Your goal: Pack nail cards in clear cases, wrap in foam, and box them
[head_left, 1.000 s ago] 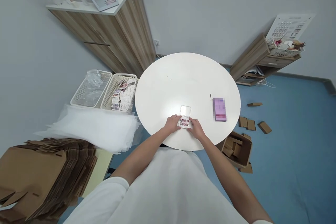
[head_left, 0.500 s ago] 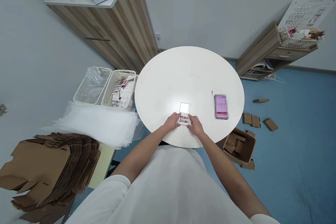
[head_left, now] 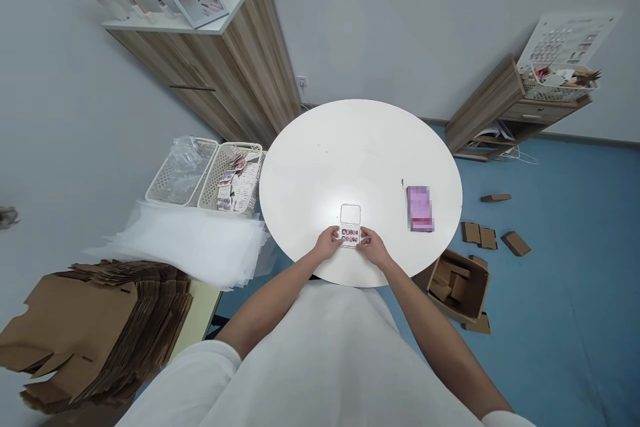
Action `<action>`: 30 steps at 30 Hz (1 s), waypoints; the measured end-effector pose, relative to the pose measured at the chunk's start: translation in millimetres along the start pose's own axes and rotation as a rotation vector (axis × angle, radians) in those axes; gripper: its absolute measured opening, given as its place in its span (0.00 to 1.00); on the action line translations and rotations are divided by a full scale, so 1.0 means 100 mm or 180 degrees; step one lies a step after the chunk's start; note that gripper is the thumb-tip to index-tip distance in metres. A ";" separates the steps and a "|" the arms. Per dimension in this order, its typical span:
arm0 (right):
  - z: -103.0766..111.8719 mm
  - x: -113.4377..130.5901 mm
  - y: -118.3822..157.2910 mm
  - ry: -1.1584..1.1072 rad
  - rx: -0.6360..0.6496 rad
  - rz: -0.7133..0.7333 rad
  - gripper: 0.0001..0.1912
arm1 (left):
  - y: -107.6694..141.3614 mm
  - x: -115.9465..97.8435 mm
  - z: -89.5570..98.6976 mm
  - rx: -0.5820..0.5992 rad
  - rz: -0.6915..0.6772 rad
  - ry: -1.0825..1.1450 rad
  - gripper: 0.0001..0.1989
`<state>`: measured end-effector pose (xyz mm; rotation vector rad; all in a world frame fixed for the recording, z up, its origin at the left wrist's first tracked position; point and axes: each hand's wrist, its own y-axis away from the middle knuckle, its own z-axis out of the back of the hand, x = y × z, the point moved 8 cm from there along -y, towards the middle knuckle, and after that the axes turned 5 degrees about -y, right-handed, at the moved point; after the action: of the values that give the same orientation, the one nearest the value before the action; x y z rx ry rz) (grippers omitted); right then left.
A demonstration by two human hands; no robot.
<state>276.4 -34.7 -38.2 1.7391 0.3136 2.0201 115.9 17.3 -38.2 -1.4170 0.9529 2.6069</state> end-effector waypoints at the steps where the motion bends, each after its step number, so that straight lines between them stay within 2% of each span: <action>1: 0.00 0.04 0.03 -0.0102 0.0025 0.0024 0.29 | 0.02 -0.01 0.02 0.0019 -0.0036 0.0195 0.19; 9: 0.08 0.32 0.21 -0.0647 0.0106 0.0208 0.25 | 0.18 -0.22 0.18 0.0314 -0.0210 0.1030 0.18; 13: 0.19 0.35 0.17 -0.1028 0.0027 -0.0021 0.21 | 0.23 -0.35 0.19 0.0513 -0.0236 0.1408 0.20; 18: 0.20 0.47 0.11 -0.1570 0.0253 -0.0335 0.20 | 0.28 -0.49 0.15 0.0791 -0.0289 0.1525 0.21; 25: 0.24 0.68 0.12 -0.1595 0.0229 -0.0135 0.17 | 0.32 -0.51 0.11 0.1003 -0.0136 0.1757 0.23; 30: 0.21 0.75 0.17 -0.1733 0.0393 -0.0005 0.13 | 0.33 -0.49 0.13 0.0894 -0.0008 0.1873 0.21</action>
<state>285.9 -16.6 38.7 2.2717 0.2601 1.4673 125.0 9.6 21.1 -2.1255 1.2926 1.9600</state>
